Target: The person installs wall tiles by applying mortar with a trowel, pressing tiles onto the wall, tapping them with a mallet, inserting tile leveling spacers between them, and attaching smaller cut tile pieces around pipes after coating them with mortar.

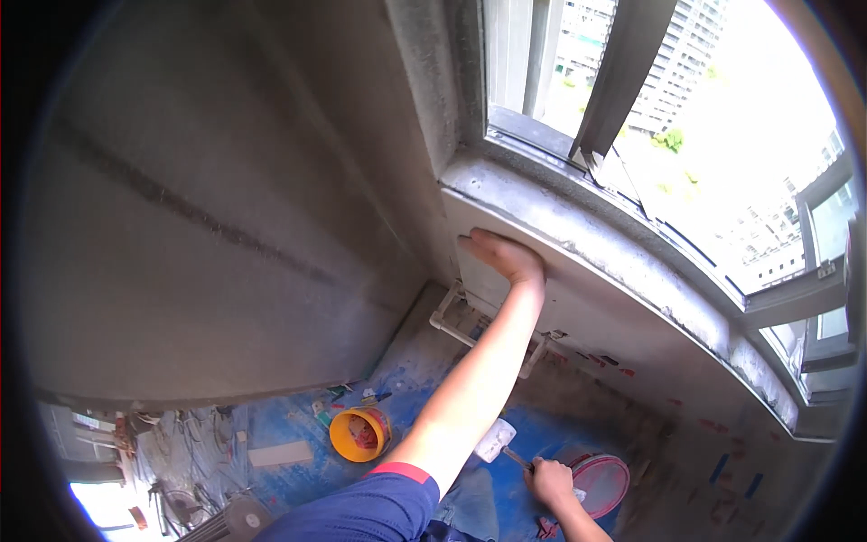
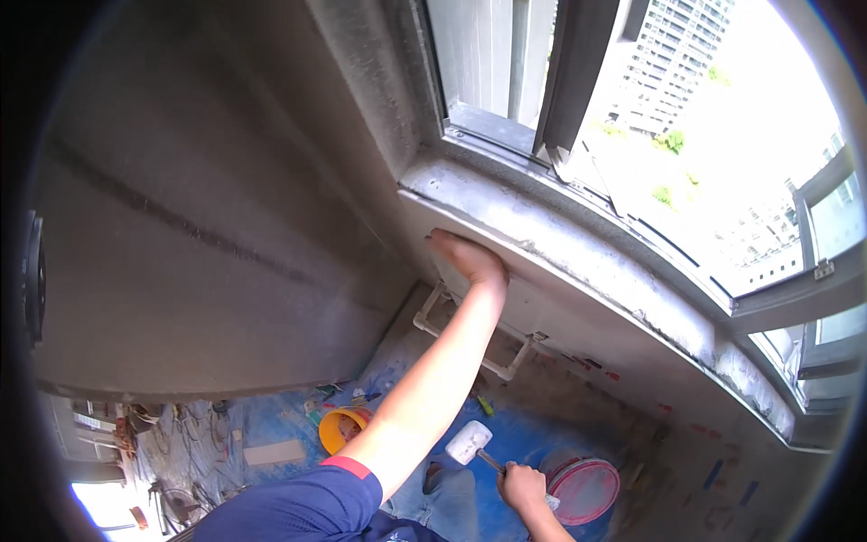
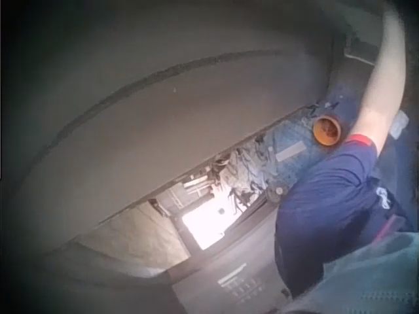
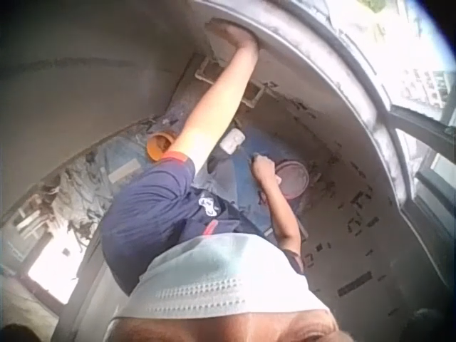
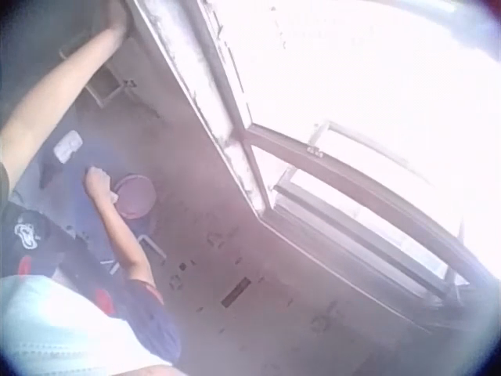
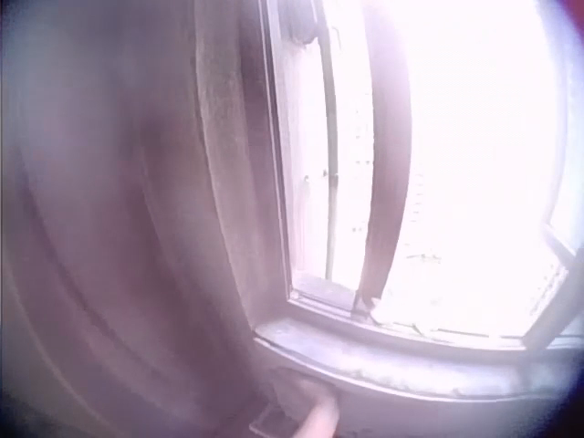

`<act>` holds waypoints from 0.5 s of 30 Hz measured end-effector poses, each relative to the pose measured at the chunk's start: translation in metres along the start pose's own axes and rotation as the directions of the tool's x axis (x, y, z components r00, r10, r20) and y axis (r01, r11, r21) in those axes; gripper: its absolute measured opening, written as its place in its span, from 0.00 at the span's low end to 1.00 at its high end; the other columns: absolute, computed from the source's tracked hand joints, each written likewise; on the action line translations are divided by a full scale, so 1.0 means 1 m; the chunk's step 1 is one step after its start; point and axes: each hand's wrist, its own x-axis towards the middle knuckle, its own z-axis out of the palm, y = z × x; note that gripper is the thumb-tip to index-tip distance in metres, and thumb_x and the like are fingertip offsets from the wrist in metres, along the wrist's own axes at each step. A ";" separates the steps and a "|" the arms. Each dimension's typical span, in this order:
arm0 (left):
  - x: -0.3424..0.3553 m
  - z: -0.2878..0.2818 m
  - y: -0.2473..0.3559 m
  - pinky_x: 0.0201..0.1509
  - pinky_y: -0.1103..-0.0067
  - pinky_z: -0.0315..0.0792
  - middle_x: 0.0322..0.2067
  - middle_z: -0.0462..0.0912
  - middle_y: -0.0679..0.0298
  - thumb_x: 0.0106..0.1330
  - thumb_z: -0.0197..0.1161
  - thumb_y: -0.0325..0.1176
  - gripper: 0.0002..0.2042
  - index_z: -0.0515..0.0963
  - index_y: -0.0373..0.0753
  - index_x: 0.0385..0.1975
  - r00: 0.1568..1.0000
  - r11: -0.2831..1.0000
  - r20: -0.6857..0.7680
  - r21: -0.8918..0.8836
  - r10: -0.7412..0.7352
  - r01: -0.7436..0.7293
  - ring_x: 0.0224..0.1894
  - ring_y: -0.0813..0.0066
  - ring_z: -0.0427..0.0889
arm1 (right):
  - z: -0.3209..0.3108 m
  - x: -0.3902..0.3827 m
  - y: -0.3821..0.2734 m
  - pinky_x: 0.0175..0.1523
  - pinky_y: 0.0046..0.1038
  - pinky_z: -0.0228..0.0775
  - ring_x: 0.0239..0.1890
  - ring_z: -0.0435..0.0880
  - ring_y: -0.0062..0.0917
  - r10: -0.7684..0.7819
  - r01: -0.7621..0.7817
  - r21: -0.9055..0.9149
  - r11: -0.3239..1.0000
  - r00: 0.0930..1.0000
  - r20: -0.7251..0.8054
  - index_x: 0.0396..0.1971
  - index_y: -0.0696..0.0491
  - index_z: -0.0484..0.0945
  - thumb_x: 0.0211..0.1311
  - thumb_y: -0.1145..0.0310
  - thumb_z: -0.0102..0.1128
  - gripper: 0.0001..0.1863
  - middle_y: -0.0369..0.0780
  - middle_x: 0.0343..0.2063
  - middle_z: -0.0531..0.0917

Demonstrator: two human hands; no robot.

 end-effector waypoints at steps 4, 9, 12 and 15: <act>0.008 -0.014 -0.011 0.70 0.71 0.54 0.67 0.62 0.58 0.75 0.31 0.59 0.34 0.60 0.35 0.67 0.987 0.973 0.109 -0.186 -0.121 0.140 0.66 0.63 0.63 | -0.061 0.008 -0.001 0.37 0.44 0.78 0.29 0.86 0.43 -0.084 0.083 -0.013 0.996 0.994 -0.064 0.28 0.52 0.80 0.58 0.53 0.61 0.16 0.48 0.26 0.85; 0.008 -0.024 -0.014 0.72 0.70 0.51 0.69 0.59 0.63 0.73 0.33 0.64 0.36 0.57 0.40 0.70 0.975 0.978 0.211 -0.177 -0.075 0.113 0.68 0.61 0.61 | -0.118 0.057 -0.014 0.35 0.41 0.77 0.28 0.86 0.41 0.041 -0.045 -0.052 0.998 0.996 -0.073 0.27 0.53 0.79 0.59 0.51 0.62 0.18 0.46 0.23 0.84; 0.007 -0.031 -0.008 0.73 0.66 0.52 0.72 0.50 0.57 0.76 0.36 0.55 0.33 0.43 0.43 0.74 0.948 0.945 0.296 -0.258 -0.119 0.200 0.70 0.62 0.58 | -0.142 0.074 -0.021 0.32 0.39 0.77 0.28 0.86 0.38 -0.057 0.046 -0.174 0.984 0.997 -0.060 0.29 0.53 0.79 0.60 0.52 0.61 0.17 0.45 0.26 0.84; 0.001 -0.037 -0.008 0.73 0.64 0.53 0.72 0.48 0.53 0.77 0.37 0.53 0.32 0.44 0.41 0.74 0.965 0.967 0.245 -0.212 -0.090 0.144 0.70 0.61 0.57 | -0.173 0.079 -0.033 0.34 0.40 0.76 0.27 0.85 0.40 -0.130 0.134 -0.132 0.982 0.991 0.038 0.31 0.52 0.81 0.60 0.48 0.60 0.20 0.45 0.25 0.84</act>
